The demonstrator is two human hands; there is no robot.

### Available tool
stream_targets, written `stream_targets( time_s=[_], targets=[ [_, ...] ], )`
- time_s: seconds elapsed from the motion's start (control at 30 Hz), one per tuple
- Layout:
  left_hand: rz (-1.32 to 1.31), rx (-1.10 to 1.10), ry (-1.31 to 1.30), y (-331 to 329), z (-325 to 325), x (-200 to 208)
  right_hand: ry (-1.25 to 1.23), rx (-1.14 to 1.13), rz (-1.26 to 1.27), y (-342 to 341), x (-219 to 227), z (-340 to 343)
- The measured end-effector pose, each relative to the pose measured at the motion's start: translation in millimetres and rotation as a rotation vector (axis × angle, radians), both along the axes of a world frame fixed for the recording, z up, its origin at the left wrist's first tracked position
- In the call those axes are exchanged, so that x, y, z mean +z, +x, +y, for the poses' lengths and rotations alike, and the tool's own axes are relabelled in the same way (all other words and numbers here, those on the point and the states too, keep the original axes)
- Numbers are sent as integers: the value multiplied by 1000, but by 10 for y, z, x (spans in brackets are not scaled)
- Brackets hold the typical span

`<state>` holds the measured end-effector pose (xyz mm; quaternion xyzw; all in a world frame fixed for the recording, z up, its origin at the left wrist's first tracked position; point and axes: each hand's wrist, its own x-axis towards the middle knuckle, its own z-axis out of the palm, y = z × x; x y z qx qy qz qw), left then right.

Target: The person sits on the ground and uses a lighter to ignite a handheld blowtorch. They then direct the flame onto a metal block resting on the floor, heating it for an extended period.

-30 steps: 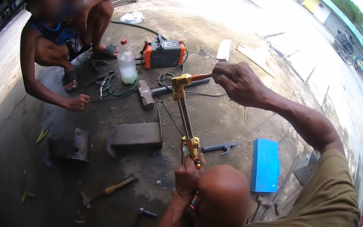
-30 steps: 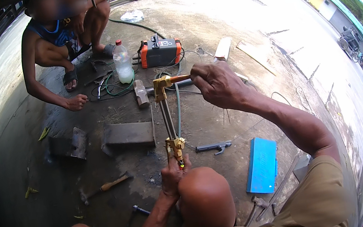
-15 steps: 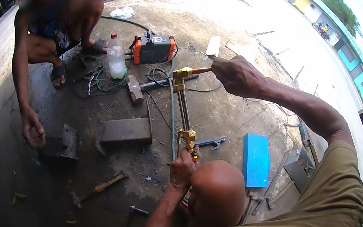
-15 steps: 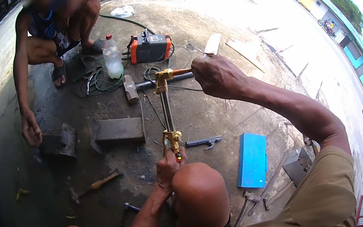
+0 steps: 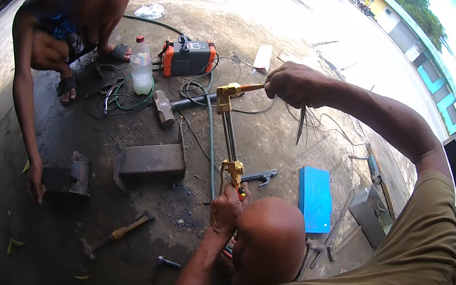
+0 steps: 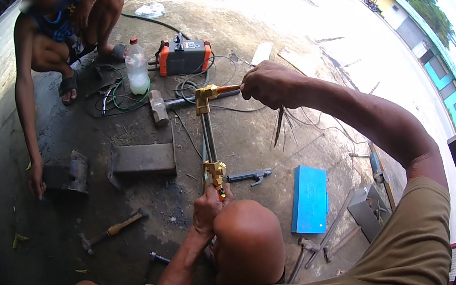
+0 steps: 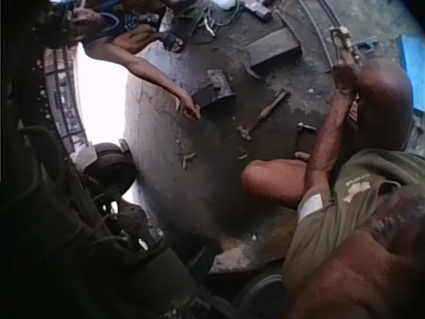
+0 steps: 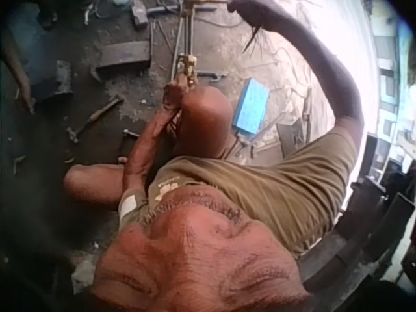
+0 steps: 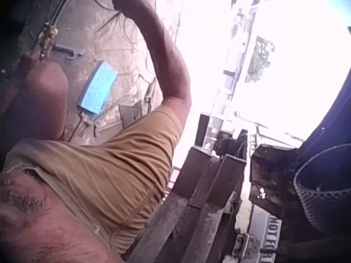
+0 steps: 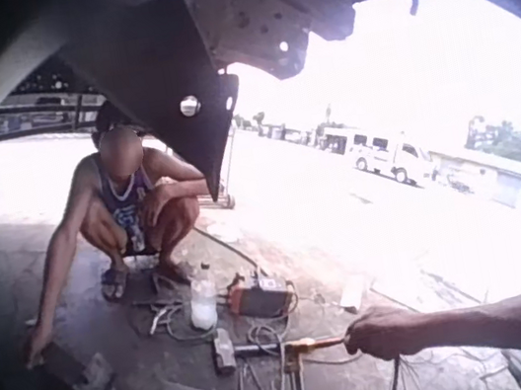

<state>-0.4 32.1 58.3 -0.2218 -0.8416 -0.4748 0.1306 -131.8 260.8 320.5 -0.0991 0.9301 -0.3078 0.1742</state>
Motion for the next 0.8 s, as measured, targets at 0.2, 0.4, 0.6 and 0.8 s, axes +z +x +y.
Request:
stream_targets(
  time_s=[0.2, 0.4, 0.6, 0.8],
  targets=[
    [-47, 17, 7, 2, -31, 10, 76, -255, -158, 96, 199, -321],
    [-83, 38, -3, 11, -66, 84, 399, -25, 309, 282, 128, -426],
    [-91, 24, -4, 16, -62, 84, 429, 323, 743, 298, -86, -171],
    [-116, -4, 18, 13, -102, 123, 713, 505, 991, 219, -150, -2]
  ],
)
